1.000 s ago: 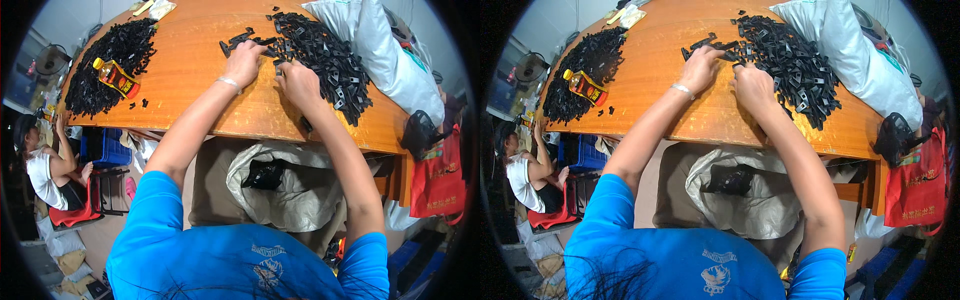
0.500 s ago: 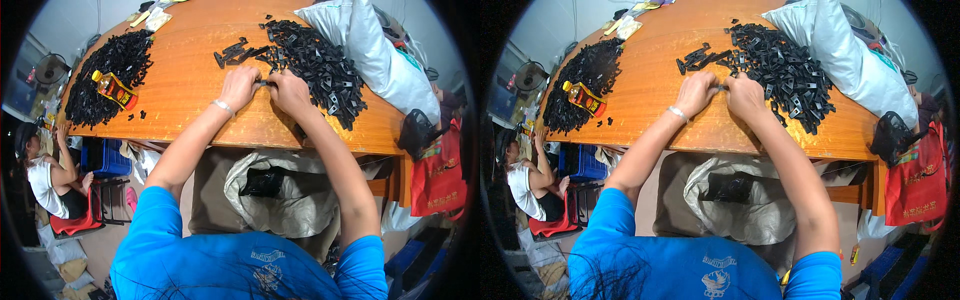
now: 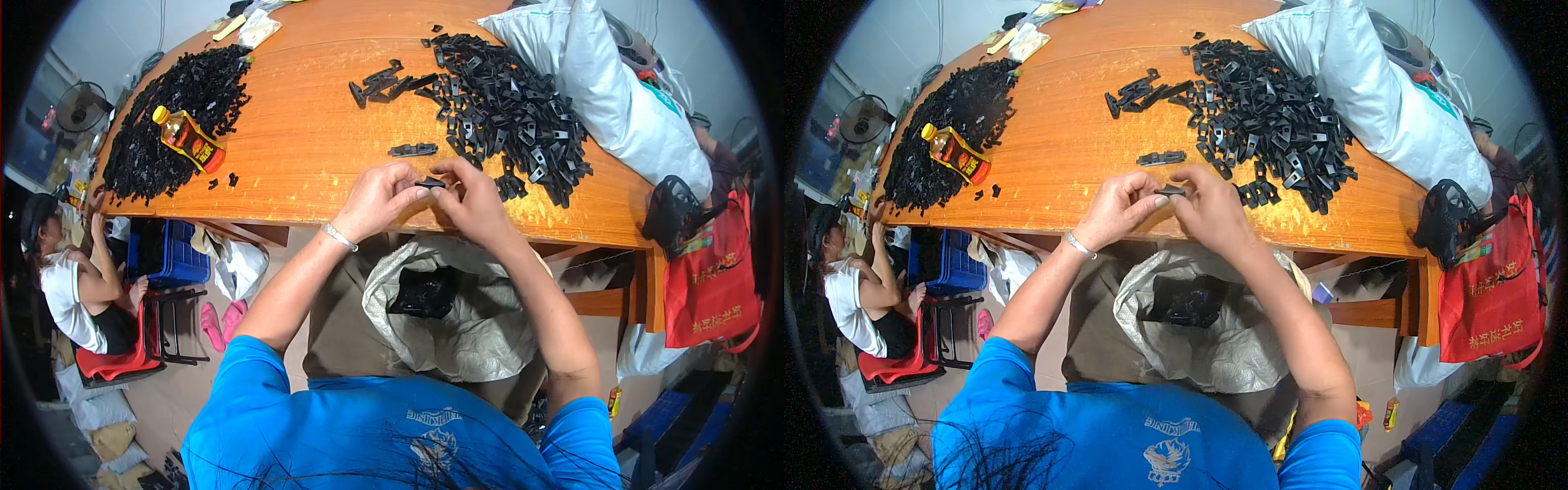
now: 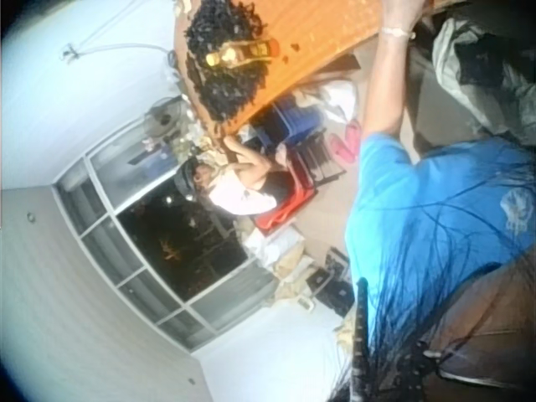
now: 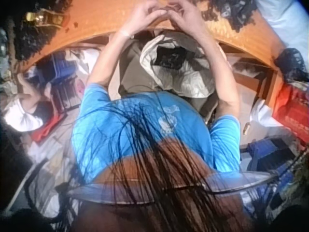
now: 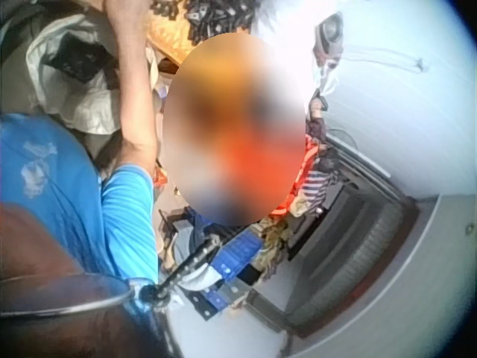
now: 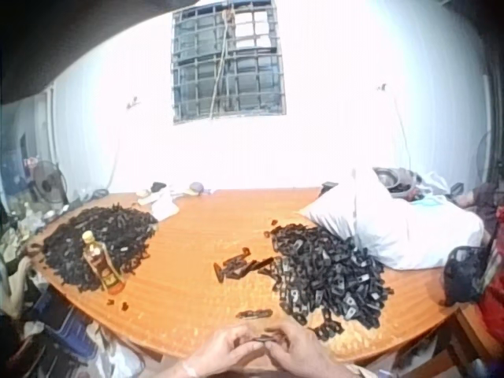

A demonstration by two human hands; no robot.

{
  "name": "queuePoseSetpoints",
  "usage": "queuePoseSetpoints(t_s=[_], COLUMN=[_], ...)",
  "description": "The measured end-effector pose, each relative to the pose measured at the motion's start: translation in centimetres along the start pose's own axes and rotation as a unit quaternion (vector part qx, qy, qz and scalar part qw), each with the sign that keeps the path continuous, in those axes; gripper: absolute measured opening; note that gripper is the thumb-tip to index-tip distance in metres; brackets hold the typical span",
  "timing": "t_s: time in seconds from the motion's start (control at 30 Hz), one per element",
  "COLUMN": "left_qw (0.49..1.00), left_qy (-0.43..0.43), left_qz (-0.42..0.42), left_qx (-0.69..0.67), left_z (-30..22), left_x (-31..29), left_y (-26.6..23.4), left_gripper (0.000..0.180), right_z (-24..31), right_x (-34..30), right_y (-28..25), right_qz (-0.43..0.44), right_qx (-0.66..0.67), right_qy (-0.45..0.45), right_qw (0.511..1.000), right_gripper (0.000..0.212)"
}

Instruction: The person assembles small black plastic components by fitting them together by hand and drops the assembled pieces into a bag.

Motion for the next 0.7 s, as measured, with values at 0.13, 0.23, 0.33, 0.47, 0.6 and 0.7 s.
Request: queuePoseSetpoints(t_s=[0.13,0.23,0.33,0.47,0.6,0.7], left_qw=[0.984,0.992,0.980,0.969,0.972,0.973], left_qy=[-0.112,-0.072,0.025,0.033,0.026,0.031], left_qz=[0.022,-0.047,-0.182,-0.184,-0.166,-0.166], left_qx=[-0.134,-0.093,0.073,0.164,0.165,0.157], left_z=[2.0,3.1,2.0,2.5,4.0,3.8], left_x=[-0.9,0.6,2.0,3.8,4.2,4.3], left_y=[1.4,0.6,-2.8,-2.8,-1.9,-2.0], left_gripper=[0.018,0.021,0.025,0.025,0.017,0.018], right_z=[3.4,2.7,0.8,-0.5,-2.1,-2.5], right_x=[-0.9,0.2,3.6,7.1,8.5,8.7], right_y=[0.7,-0.2,-0.7,0.8,1.5,1.0], right_qz=[-0.017,-0.063,-0.090,-0.071,-0.040,-0.013], right_qx=[-0.169,-0.168,-0.189,-0.230,-0.250,-0.250], right_qy=[-0.177,-0.175,-0.118,-0.132,-0.141,-0.149], right_qw=[0.969,0.968,0.971,0.962,0.957,0.957], right_gripper=[0.028,0.022,0.022,0.022,0.021,0.022])
Point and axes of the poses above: each hand's wrist, its own x-axis towards the middle knuckle, its own y-axis out of the palm, z = x × y, the point moved 10 cm from there along x, towards the middle knuckle, and after that the axes turned 5 degrees about -z, right-handed, at the moved point
